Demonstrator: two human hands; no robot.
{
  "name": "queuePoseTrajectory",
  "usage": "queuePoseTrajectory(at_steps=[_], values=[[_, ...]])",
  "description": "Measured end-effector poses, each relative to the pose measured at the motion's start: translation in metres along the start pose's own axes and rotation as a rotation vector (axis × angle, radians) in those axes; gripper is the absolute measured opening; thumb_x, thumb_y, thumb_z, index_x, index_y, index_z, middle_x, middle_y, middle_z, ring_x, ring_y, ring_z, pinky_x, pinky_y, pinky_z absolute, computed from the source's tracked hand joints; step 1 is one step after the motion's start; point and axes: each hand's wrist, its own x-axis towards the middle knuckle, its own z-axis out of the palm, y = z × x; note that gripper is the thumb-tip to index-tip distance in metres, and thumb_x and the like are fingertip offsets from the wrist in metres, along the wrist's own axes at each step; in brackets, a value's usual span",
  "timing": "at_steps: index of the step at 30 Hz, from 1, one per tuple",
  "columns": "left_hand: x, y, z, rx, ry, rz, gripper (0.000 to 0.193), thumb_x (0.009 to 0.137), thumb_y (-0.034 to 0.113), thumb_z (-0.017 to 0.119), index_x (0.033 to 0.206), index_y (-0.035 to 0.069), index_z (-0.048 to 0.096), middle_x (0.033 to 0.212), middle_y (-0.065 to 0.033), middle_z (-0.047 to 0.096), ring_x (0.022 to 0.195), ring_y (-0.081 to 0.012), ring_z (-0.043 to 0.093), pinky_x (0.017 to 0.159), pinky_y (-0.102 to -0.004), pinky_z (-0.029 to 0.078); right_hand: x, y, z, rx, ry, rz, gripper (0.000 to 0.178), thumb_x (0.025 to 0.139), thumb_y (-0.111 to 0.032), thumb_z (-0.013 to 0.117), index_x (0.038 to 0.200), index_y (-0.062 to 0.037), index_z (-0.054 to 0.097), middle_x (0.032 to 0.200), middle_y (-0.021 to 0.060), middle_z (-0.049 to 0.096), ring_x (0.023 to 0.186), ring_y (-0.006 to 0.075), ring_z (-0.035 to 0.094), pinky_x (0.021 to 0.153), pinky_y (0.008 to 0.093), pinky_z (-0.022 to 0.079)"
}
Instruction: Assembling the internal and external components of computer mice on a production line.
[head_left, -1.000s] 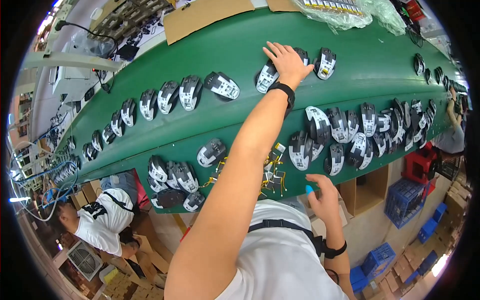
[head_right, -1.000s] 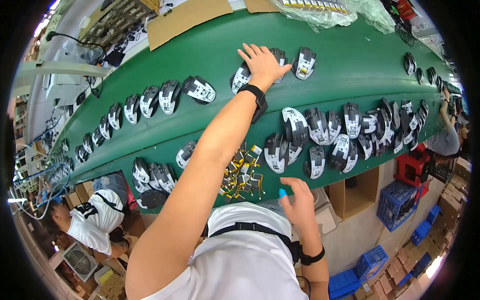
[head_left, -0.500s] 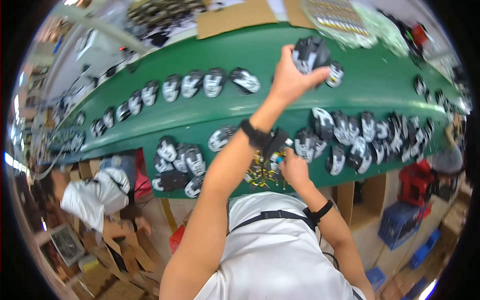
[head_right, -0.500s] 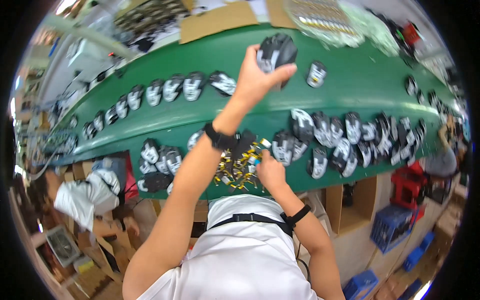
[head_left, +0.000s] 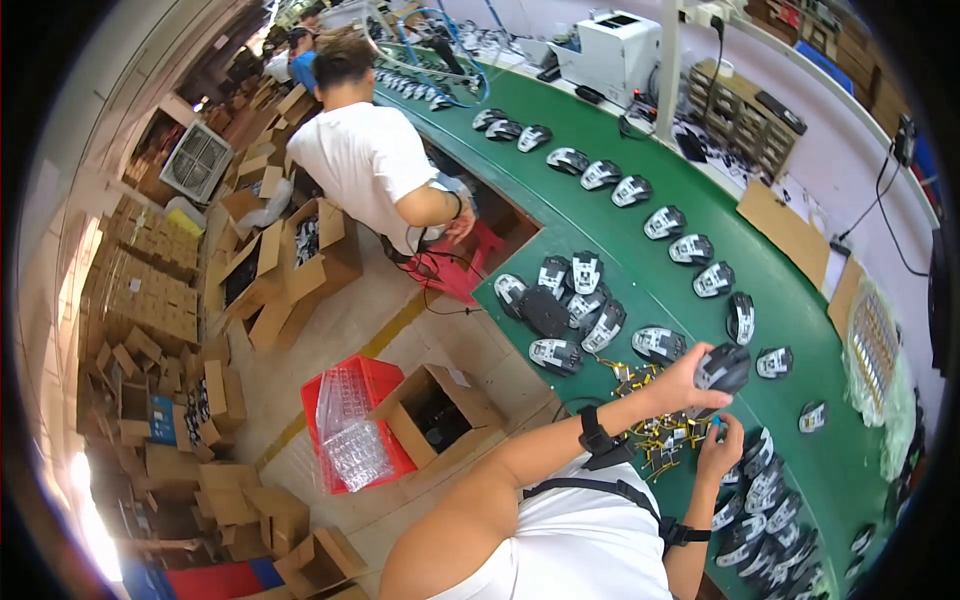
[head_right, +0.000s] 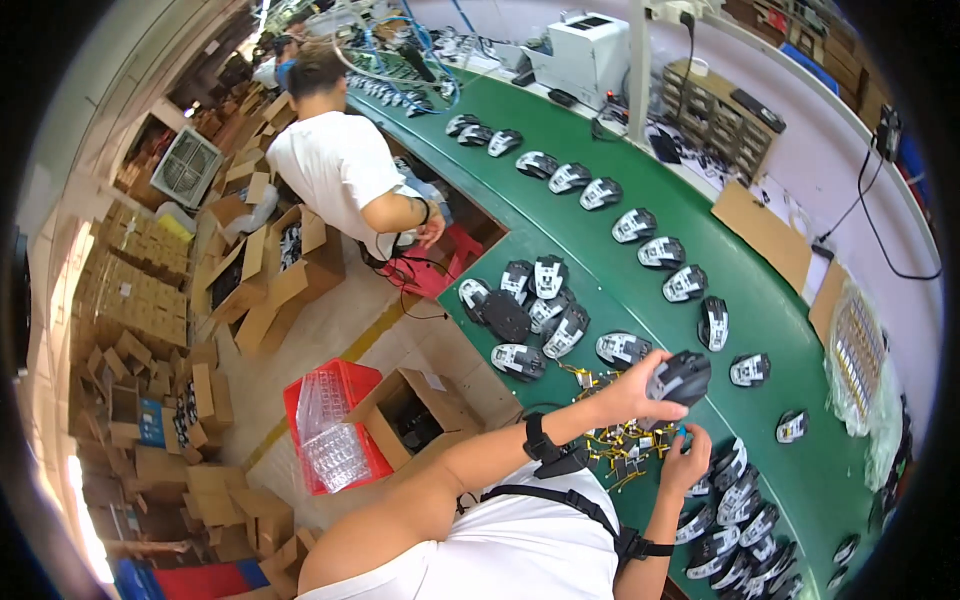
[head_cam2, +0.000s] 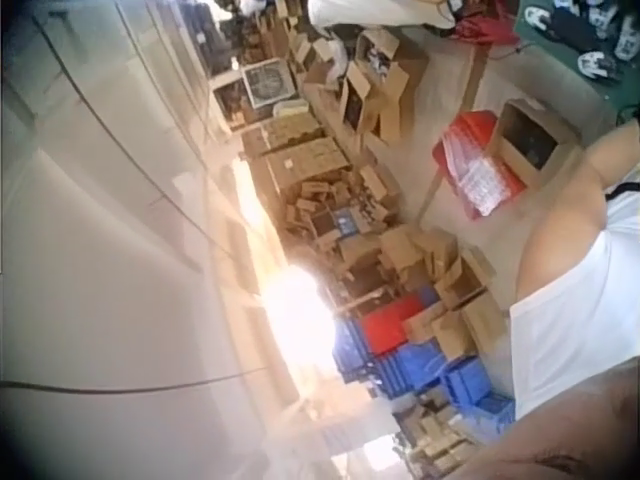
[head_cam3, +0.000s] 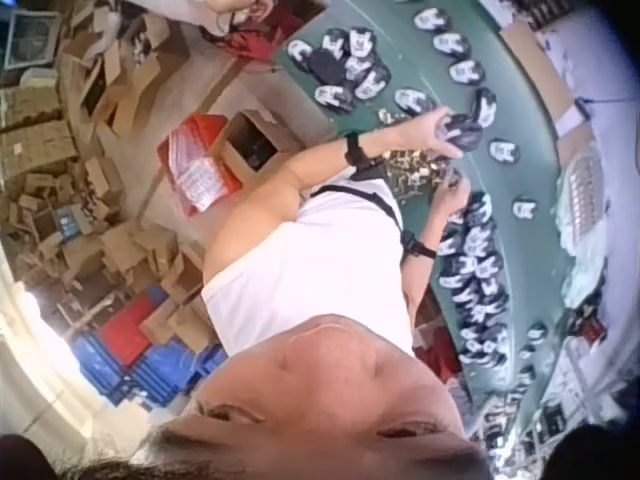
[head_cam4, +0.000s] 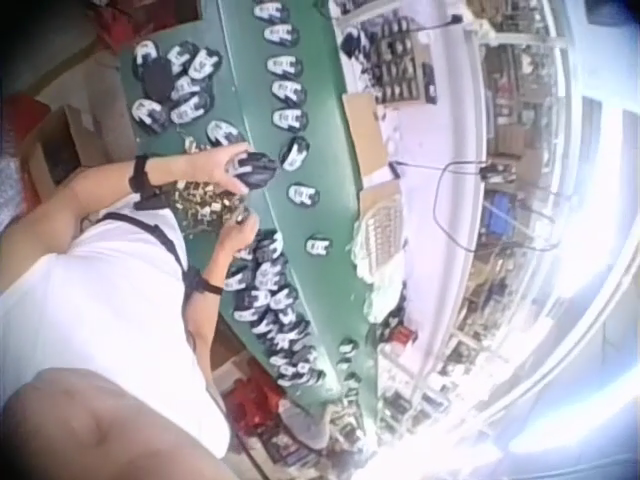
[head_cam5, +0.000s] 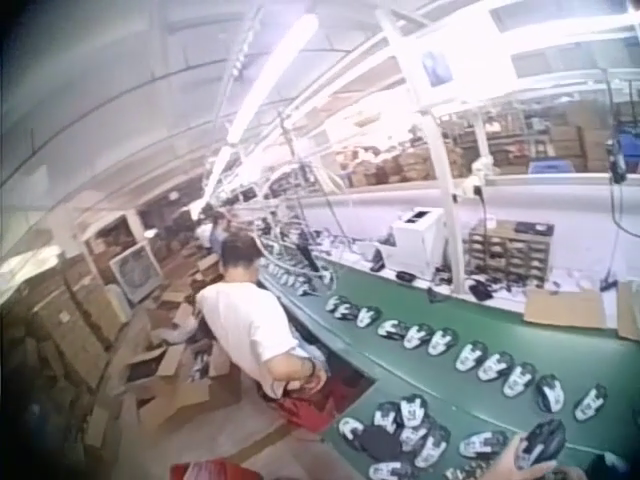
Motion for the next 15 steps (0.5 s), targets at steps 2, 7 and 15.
queuePoseTrajectory(at_steps=[2, 7, 15], values=[[-0.006, -0.004, 0.000, -0.006, -0.045, -0.090, 0.075, 0.070, 0.020, 0.084, 0.127, 0.000, 0.038, 0.113, -0.0089, 0.055, 0.104, -0.0145, 0.054, 0.092, -0.0298, 0.045, 0.007, -0.001, -0.004, 0.039, 0.074, -0.016, 0.028, 0.072, 0.008, 0.061, 0.098, -0.0016, 0.063, 0.101, 0.0139, 0.066, 0.091, 0.0300, 0.063, 0.077, 0.0368, 0.050], [-0.007, -0.013, 0.001, 0.047, -0.195, -0.108, 0.082, 0.068, 0.022, 0.083, 0.132, -0.003, 0.039, 0.119, -0.0093, 0.055, 0.107, -0.0148, 0.054, 0.094, -0.0292, 0.043, 0.022, -0.042, -0.036, 0.059, 0.120, -0.045, 0.029, 0.072, 0.010, 0.060, 0.098, -0.0010, 0.064, 0.106, 0.0148, 0.066, 0.096, 0.0296, 0.065, 0.084, 0.0363, 0.050], [0.003, 0.005, 0.027, -0.146, -0.436, -0.115, 0.072, 0.070, 0.020, 0.080, 0.129, 0.000, 0.042, 0.111, -0.0055, 0.056, 0.102, -0.0131, 0.054, 0.090, -0.0277, 0.044, 0.030, -0.082, -0.083, 0.084, 0.273, -0.032, 0.027, 0.072, 0.011, 0.060, 0.098, 0.0021, 0.064, 0.088, 0.0112, 0.066, 0.073, 0.0204, 0.061, 0.069, 0.0295, 0.049]])
